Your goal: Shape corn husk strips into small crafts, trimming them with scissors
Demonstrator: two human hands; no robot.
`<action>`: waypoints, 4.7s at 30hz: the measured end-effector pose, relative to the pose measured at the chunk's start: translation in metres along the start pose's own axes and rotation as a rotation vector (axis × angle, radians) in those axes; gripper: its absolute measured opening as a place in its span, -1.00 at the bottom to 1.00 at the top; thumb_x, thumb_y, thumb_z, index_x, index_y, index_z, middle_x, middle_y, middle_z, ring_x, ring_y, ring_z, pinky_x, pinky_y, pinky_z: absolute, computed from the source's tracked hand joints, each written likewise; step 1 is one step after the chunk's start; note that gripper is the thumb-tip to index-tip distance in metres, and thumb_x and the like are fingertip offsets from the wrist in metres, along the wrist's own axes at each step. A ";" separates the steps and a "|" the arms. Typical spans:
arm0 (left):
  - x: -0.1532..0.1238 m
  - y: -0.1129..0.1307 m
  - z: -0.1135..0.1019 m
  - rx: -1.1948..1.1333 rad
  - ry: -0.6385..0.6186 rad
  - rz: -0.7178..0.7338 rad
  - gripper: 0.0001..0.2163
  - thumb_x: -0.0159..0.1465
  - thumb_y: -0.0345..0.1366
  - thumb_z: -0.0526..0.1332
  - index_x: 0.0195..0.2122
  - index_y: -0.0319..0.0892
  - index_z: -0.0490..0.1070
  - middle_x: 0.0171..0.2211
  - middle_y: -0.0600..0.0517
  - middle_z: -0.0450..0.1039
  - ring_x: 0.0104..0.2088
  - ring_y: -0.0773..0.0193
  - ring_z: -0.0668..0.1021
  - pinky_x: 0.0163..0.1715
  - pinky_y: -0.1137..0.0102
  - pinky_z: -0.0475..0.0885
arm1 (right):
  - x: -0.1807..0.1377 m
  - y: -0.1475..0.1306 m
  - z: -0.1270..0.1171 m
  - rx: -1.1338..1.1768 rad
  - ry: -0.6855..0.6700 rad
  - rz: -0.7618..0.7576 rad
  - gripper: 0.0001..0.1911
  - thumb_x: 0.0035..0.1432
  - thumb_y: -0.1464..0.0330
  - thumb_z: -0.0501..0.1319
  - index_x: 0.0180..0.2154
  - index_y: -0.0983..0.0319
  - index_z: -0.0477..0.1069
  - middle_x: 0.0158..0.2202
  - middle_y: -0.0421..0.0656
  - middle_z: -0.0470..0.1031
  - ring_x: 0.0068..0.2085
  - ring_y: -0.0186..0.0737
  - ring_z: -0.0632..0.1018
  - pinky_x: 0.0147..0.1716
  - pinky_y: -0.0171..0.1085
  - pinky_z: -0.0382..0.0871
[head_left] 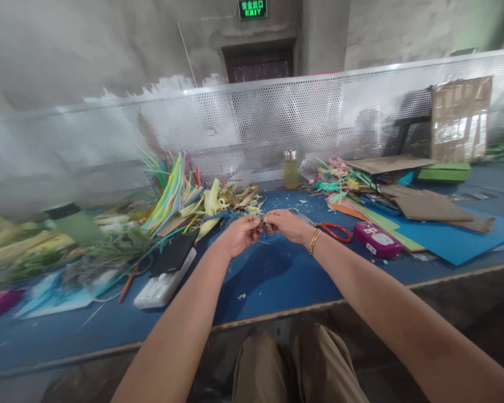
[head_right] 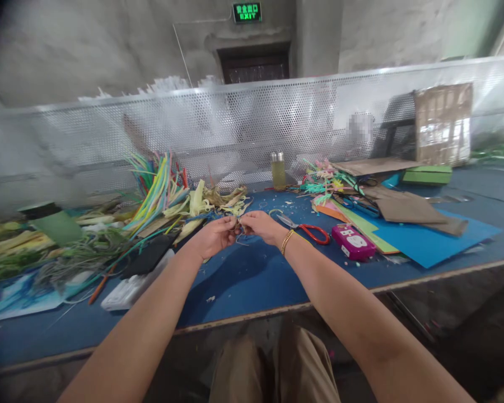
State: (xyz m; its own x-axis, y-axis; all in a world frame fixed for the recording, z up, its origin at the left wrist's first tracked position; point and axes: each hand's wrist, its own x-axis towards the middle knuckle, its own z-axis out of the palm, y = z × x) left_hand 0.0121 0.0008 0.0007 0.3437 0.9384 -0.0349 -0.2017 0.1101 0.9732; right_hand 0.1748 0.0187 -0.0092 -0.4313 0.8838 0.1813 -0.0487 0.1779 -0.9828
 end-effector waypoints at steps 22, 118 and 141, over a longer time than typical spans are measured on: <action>0.010 -0.017 -0.005 0.316 0.107 0.075 -0.67 -0.12 -0.13 0.44 -0.51 -0.22 0.37 -0.59 0.11 0.31 -0.60 0.45 0.29 -0.55 0.46 0.13 | 0.000 0.000 0.002 -0.012 0.185 0.063 -0.80 -0.11 0.29 0.32 -0.44 0.28 0.42 -0.51 -0.26 0.41 -0.48 -0.42 0.35 -0.46 -0.39 0.20; 0.002 -0.003 -0.010 0.414 0.093 0.073 -0.69 -0.06 -0.09 0.39 -0.55 -0.21 0.38 -0.60 0.10 0.27 -0.59 0.44 0.25 -0.57 0.45 0.08 | 0.000 -0.004 -0.003 -0.108 0.065 -0.014 -0.94 -0.11 0.42 0.24 -0.57 0.25 0.41 -0.61 -0.27 0.40 -0.51 -0.38 0.37 -0.40 -0.36 0.26; -0.001 -0.001 -0.008 0.261 0.065 -0.010 -0.76 -0.05 -0.18 0.41 -0.49 -0.20 0.42 -0.54 0.06 0.37 -0.51 0.38 0.38 -0.52 0.45 0.19 | -0.002 -0.005 -0.001 -0.049 0.036 0.077 -0.91 -0.12 0.37 0.20 -0.59 0.21 0.32 -0.58 -0.26 0.37 -0.49 -0.36 0.35 -0.44 -0.35 0.20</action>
State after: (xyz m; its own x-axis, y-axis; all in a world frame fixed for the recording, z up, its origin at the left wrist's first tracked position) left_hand 0.0048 0.0021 -0.0018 0.2827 0.9578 -0.0513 0.0473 0.0395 0.9981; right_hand 0.1767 0.0159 -0.0043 -0.3989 0.9107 0.1069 0.0275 0.1284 -0.9913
